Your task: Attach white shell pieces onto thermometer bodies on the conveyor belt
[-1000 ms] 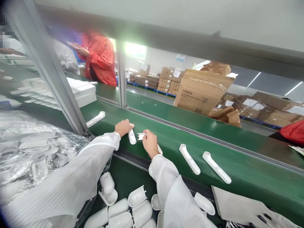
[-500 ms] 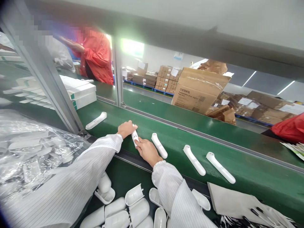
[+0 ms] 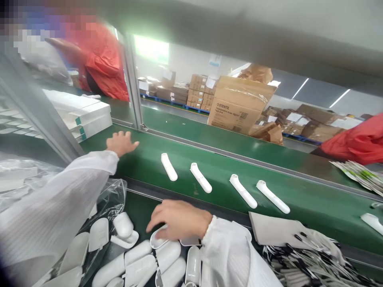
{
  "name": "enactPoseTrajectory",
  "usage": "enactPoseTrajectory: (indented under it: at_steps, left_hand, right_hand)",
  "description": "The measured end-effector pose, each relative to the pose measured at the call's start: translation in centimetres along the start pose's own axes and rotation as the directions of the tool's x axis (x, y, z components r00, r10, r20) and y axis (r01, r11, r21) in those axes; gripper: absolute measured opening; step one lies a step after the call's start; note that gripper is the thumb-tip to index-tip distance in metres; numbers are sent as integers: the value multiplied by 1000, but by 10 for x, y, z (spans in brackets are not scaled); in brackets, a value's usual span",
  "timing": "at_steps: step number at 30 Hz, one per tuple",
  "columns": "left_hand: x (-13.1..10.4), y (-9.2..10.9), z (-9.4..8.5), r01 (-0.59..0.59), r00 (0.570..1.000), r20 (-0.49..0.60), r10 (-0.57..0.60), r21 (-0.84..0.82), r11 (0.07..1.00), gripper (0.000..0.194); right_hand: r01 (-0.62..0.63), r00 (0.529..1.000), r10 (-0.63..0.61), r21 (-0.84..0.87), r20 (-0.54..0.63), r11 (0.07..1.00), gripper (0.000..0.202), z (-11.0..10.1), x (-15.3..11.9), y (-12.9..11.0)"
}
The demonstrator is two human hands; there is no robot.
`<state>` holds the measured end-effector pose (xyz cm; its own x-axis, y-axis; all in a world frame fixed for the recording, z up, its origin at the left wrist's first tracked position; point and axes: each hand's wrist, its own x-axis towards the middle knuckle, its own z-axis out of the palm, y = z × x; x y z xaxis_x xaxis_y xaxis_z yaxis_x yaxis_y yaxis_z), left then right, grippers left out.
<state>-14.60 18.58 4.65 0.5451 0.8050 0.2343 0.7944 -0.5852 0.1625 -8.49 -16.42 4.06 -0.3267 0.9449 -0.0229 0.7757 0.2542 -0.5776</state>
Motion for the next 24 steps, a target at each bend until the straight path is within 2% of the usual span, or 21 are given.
enactPoseTrajectory:
  at_steps: [2, 5, 8, 10, 13, 15, 18, 20, 22, 24]
  left_hand:
    - [4, -20, 3, -10, 999, 31, 12, -61, 998, 97]
    - [6, -28, 10, -71, 993, 86, 80, -104, 992, 97]
    - [5, -13, 10, -19, 995, 95, 25, -65, 998, 88]
    - [2, 4, 9, -8, 994, 106, 13, -46, 999, 81]
    - [-2, 28, 17, 0, 977, 214, 4, -17, 1000, 59]
    - [-7, 38, 28, 30, 956, 293, -26, -8, 1000, 48]
    - [-14, 45, 44, 57, 953, 300, -45, -32, 998, 46]
    - [-18, 48, 51, 64, 956, 288, -49, -43, 997, 45]
    - [-21, 52, 54, 63, 956, 289, -46, -49, 997, 43]
    - [-23, 56, 55, 65, 957, 287, -44, -63, 996, 42]
  right_hand:
    - [-49, 994, 54, -56, 90, 997, 11, 11, -3, -8]
    - [-131, 988, 137, -79, 75, 988, 12, 14, -2, -4]
    - [-188, 980, 192, 73, -51, 979, 16, 0, 1, 8]
    - [-184, 956, 219, 180, -197, 966, 24, -11, 7, 21]
    - [-212, 857, 298, 239, -420, 948, 30, -19, 26, 45]
    - [-302, 779, 421, 310, -465, 901, 26, -18, 45, 62]
    - [-410, 670, 567, 398, -478, 820, 24, -13, 73, 83]
    - [-419, 613, 553, 362, -564, 833, 33, -12, 89, 92]
    - [-411, 577, 460, 247, -674, 877, 44, -10, 100, 97]
    - [-415, 591, 351, 100, -726, 904, 46, -8, 105, 97]
